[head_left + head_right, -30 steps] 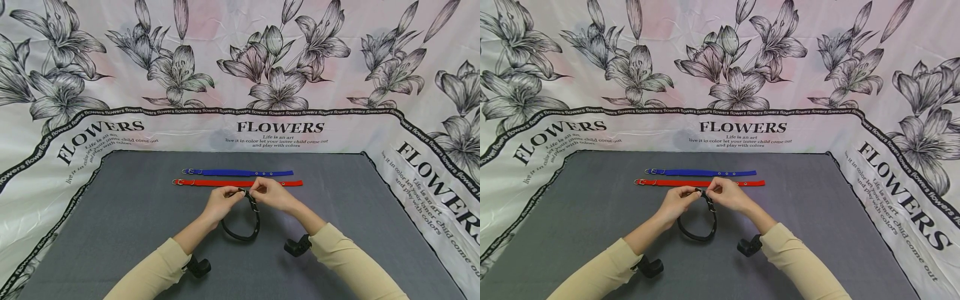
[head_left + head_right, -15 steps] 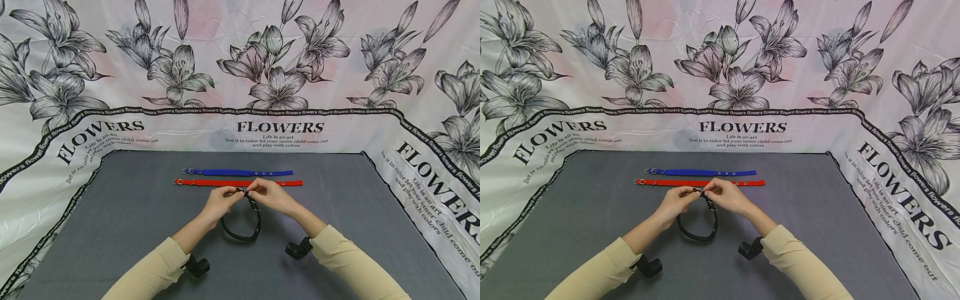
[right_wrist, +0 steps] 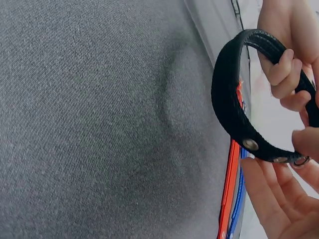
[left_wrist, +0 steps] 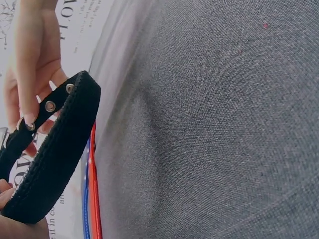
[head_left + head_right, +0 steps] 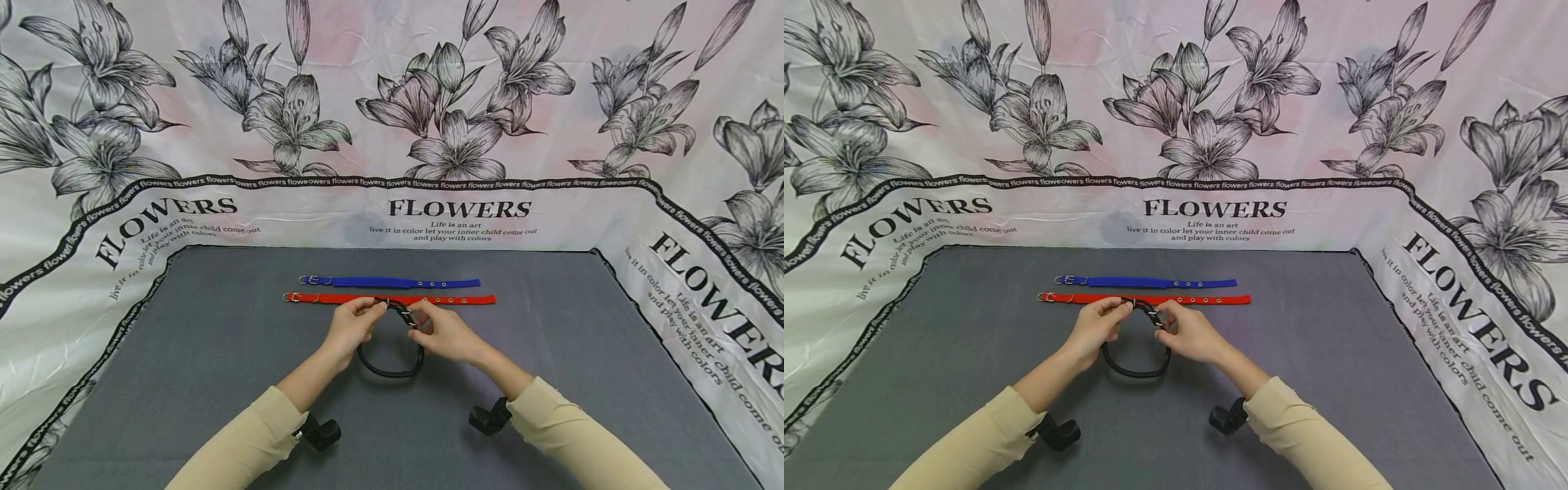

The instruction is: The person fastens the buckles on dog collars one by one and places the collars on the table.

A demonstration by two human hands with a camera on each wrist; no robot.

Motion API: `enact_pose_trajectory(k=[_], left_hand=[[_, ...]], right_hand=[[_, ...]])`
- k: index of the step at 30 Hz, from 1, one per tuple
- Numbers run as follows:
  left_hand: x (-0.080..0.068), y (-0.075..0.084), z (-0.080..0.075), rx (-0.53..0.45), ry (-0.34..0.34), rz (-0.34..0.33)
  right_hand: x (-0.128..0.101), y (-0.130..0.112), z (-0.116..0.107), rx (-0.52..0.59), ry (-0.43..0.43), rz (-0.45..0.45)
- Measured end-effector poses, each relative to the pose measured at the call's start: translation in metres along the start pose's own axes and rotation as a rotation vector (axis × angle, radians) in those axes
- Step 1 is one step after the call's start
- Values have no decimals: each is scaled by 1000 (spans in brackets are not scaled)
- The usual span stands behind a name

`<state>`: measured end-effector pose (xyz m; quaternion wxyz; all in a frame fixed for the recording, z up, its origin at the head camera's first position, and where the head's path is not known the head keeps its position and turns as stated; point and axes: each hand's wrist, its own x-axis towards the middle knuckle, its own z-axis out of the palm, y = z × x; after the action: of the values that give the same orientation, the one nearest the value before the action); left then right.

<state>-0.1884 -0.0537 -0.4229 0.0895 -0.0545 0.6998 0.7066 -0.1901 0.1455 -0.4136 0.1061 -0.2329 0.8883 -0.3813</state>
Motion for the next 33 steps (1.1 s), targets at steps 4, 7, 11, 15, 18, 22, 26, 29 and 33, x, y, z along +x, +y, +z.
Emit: enact_pose_trajectory(k=[4,7,11,15,18,22,26,29,33], left_hand=[[0,1,-1,-17,1,16],[0,1,-2,-9,6,24],[1,1,-5,35,7,36],[0,1,-11,154,-26,71],[-1,2,-19,293,-60,124],[-4,4,-28,455,-57,176],[-7,4,-34,474,-71,167],[-8,0,-38,442,-89,158],[-9,-4,-44,436,-77,167]], right_hand=[[1,-1,2,-39,73,-17],[0,-2,2,-32,115,-11],[1,-2,2,-10,146,-1],[1,-2,2,-3,166,4],[1,-2,1,2,182,3],[0,-1,2,17,193,12],[2,0,3,47,203,47],[4,0,5,68,202,64],[7,-1,9,89,197,70]])
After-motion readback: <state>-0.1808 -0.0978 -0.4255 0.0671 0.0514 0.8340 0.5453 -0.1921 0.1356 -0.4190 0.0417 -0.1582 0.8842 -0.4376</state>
